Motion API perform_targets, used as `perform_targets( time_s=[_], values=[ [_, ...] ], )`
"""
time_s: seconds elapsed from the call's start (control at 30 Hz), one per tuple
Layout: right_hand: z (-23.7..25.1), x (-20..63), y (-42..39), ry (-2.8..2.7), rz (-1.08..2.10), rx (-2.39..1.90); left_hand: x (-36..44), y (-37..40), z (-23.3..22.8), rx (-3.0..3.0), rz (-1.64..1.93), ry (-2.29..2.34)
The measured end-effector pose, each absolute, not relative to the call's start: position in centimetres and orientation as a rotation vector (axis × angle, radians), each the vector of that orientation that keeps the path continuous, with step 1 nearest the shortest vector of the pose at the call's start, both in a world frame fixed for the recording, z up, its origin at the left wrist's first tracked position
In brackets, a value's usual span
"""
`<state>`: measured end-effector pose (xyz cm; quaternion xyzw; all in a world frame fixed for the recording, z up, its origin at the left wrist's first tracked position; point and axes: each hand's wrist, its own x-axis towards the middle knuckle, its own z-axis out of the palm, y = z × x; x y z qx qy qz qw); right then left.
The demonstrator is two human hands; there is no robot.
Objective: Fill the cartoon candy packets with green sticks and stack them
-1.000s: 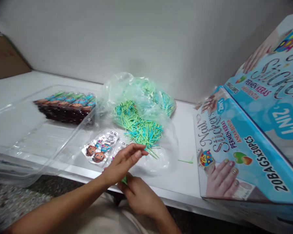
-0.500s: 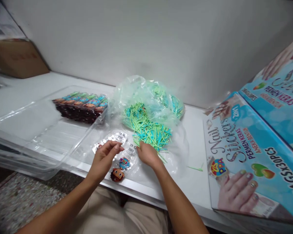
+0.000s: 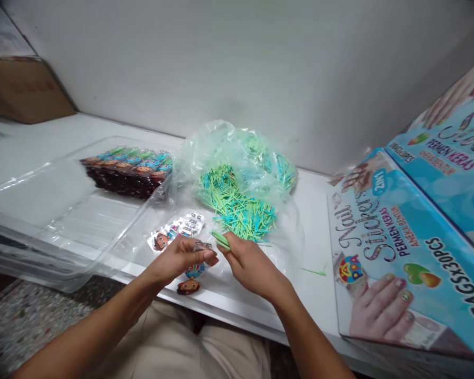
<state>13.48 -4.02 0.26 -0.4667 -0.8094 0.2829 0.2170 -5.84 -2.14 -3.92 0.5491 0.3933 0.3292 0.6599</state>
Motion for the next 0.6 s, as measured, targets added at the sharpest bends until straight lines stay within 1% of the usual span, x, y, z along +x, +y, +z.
perform_targets(
  time_s=[0.13, 0.27, 0.47, 0.6],
  values=[
    [1.0, 14.6, -4.3, -2.249, 0.867, -1.338, -5.5, -2.5, -3.6, 1.287, 0.811, 0.982],
    [1.6, 15.1, -4.3, -2.306, 1.015, -1.301, -5.4, -2.8, -2.7, 1.502, 0.846, 1.070],
    [2.0, 14.8, -4.1, -2.442, 1.030, -1.293, -5.5, -2.9, -2.2, 1.939, 0.869, 1.089],
    [2.2, 15.0, -4.2, -2.554, 1.059, -1.347, -5.8, -2.9, -2.6, 2.110, 0.831, 1.106]
  ],
)
